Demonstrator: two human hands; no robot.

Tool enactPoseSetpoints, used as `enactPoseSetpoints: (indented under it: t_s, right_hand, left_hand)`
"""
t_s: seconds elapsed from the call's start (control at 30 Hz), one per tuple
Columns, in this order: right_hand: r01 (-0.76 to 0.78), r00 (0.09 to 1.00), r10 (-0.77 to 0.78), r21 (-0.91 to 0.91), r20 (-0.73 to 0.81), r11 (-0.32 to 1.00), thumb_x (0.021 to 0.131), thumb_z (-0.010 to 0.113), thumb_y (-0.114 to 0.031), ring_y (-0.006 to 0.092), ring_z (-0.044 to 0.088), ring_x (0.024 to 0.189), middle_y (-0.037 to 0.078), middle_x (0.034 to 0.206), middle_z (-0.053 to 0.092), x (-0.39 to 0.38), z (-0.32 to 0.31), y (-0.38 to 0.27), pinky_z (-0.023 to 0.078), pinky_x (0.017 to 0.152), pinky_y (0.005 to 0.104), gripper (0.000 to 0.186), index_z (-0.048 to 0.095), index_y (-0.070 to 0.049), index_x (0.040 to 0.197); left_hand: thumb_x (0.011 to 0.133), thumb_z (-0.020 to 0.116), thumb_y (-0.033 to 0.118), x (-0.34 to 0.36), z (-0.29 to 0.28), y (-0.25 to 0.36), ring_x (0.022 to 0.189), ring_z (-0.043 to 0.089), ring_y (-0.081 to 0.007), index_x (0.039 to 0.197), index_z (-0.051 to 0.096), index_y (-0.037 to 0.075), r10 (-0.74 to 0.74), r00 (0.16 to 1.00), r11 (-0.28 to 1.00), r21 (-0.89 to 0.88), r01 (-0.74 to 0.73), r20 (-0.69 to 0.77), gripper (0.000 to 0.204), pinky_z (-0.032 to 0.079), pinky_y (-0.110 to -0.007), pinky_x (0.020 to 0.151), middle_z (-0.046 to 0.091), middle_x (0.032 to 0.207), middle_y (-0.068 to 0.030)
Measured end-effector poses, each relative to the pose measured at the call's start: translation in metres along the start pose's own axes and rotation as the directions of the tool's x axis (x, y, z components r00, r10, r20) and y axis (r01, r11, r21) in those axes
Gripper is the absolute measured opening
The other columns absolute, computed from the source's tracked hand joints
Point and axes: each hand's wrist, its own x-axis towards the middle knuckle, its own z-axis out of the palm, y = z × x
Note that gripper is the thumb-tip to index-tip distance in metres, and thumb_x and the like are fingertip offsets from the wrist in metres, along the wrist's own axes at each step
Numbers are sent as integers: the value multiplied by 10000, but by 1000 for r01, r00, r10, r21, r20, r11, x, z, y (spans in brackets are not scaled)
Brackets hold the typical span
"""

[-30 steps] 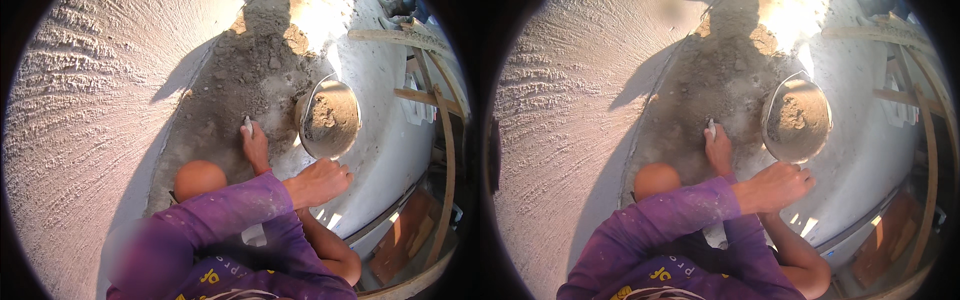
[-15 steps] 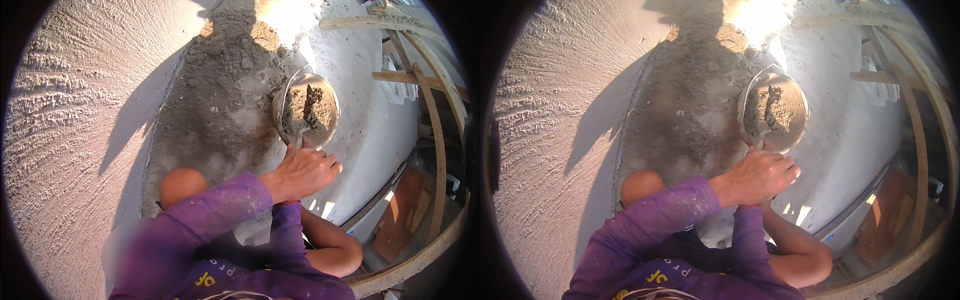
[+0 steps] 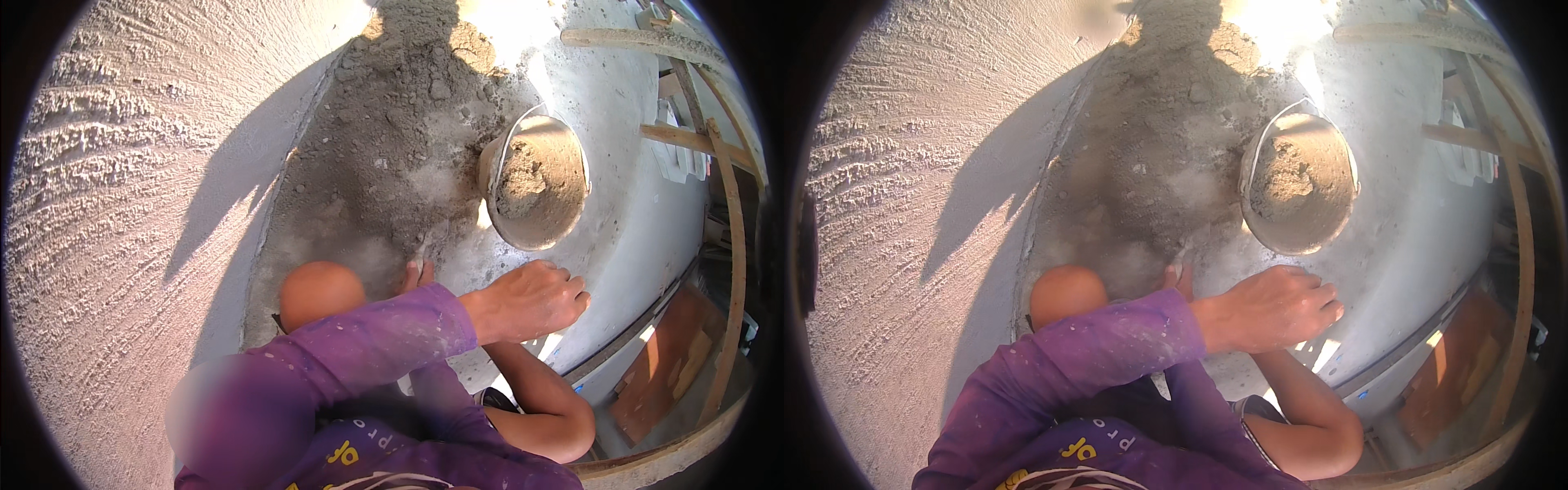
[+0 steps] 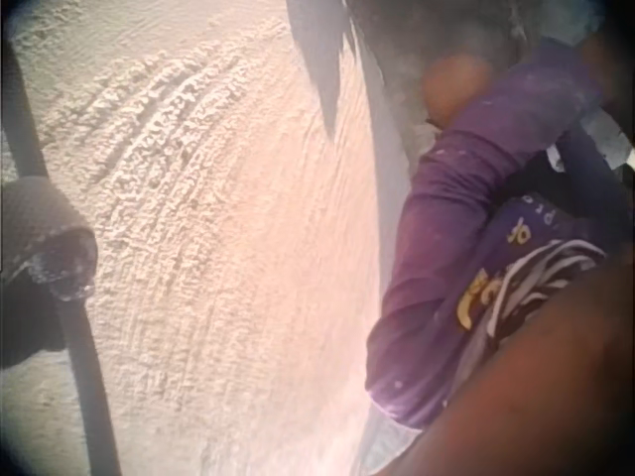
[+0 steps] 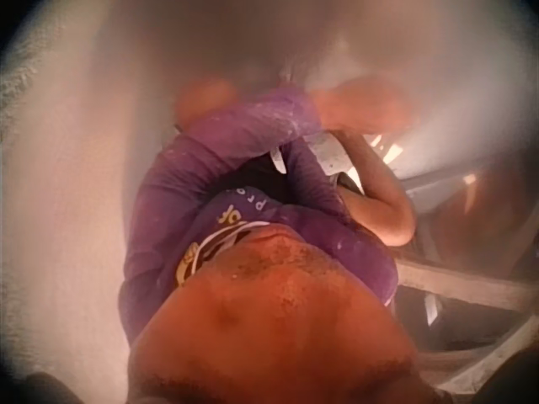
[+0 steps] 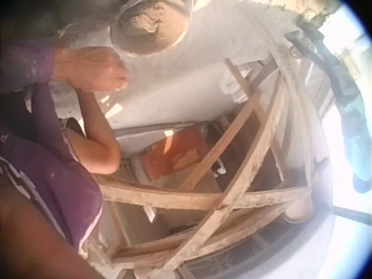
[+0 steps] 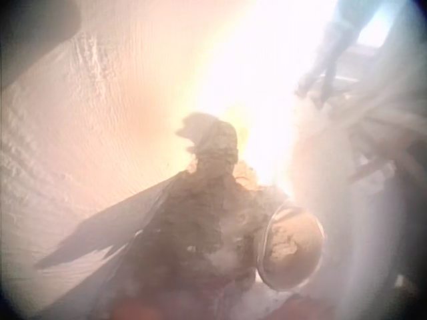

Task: The person applies cement to a curved wall using a trowel, smoothing the surface in upward strokes. They scoop cement from a bucket on the floor and continue spreading it along the lower wall section while squatting.

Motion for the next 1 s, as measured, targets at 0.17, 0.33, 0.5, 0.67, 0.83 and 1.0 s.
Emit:
enactPoseSetpoints:
  t_s: [0.17, 0.33, 0.5, 0.67, 0.83, 1.0]
  right_hand:
    - [-115, 902, -27, 301, 431, 947, 1078, 539, -279, 102, 552, 609, 28, 796, 584, 41, 37, -101, 427, 499, 294, 260, 621, -68, 1206]
    - [-166, 909, -37, 442, 415, 882, 1077, 536, -227, 91, 519, 582, 13, 769, 557, 38, -6, -159, 380, 476, 262, 242, 604, -78, 1255]
    - [199, 973, -219, 210, 75, 957, 1084, 535, -235, 140, 586, 677, 37, 891, 625, 27, -85, -155, 464, 591, 291, 309, 570, -93, 1356]
    - [188, 757, -604, -800, -251, 569, 1087, 568, -284, 269, 629, 1063, 106, 1145, 676, 32, -139, -154, 465, 960, 366, 407, 538, -109, 1453]
    - [263, 760, -582, -681, -290, 684, 1067, 619, -308, 299, 603, 1161, 152, 1248, 646, 27, -149, -113, 448, 1028, 393, 475, 524, -104, 1485]
    - [222, 974, -227, -141, -21, 965, 1060, 619, -299, 210, 636, 920, 93, 1010, 635, 3, -66, -7, 501, 801, 333, 337, 583, -62, 1296]
  left_hand:
    - [796, 692, 101, -6, -6, 0, 779, 693, -227, 942, 666, 15, -25, 1000, 1000, 20, 24, 17, 172, 590, -376, 684, 631, 862, -73]
    - [797, 692, 101, -7, -9, -2, 779, 693, -226, 951, 670, 15, -22, 1000, 999, 34, 22, 2, 177, 591, -375, 682, 634, 867, -73]
    - [809, 691, 108, 1, -13, 1, 785, 697, -218, 989, 687, 17, 84, 992, 996, 39, -80, -97, 202, 593, -376, 684, 643, 889, -71]
    - [791, 715, 128, 6, -14, 7, 828, 732, -234, 894, 668, 34, 100, 988, 994, 58, -94, -115, 147, 598, -375, 731, 649, 877, -73]
    - [789, 712, 126, 4, -6, 5, 805, 724, -229, 884, 669, 30, 123, 988, 992, 43, -120, -98, 142, 593, -379, 702, 644, 853, -73]
    - [821, 696, 140, 1, -4, 4, 756, 664, -207, 955, 656, 46, 86, 996, 996, 12, -86, -22, 168, 573, -362, 690, 594, 870, -48]
